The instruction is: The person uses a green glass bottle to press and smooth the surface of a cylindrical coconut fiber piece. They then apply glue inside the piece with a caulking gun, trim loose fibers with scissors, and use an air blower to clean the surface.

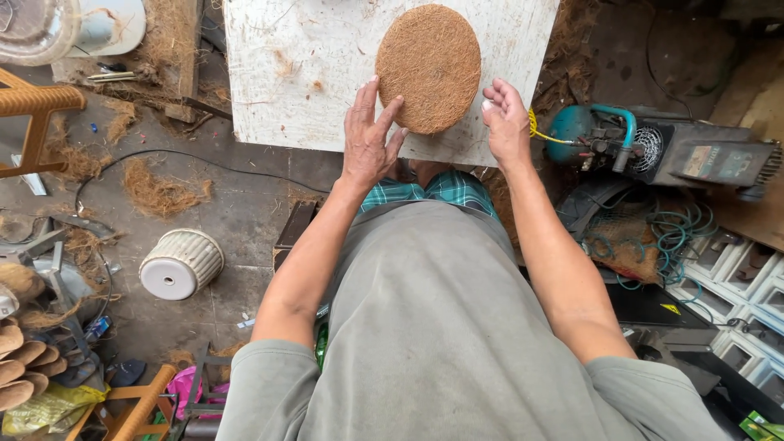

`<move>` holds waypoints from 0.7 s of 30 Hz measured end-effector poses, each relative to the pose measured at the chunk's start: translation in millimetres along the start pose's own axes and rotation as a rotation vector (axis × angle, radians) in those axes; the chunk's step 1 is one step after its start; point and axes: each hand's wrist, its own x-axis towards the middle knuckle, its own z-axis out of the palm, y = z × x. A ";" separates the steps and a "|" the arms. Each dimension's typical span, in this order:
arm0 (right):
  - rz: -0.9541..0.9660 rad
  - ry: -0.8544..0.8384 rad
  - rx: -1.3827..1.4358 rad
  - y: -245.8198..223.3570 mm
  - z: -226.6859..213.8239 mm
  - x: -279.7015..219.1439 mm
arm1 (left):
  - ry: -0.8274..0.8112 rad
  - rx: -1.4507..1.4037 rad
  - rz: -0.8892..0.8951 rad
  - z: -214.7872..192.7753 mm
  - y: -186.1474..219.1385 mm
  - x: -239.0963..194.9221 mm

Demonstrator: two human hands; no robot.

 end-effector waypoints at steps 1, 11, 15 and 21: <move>0.016 -0.002 -0.018 -6.2 0.0 -2.5 | -0.012 0.034 0.016 1.3 -0.2 -0.2; -0.101 -0.035 -0.395 -33.9 7.9 -9.5 | -0.003 -0.034 0.044 0.2 0.7 1.0; -0.148 0.040 -0.283 -15.4 0.9 -3.4 | 0.029 -0.114 0.018 -2.3 1.0 3.9; -0.098 0.129 -0.236 -7.4 -20.8 7.1 | 0.108 -0.192 -0.039 -0.1 -3.9 9.2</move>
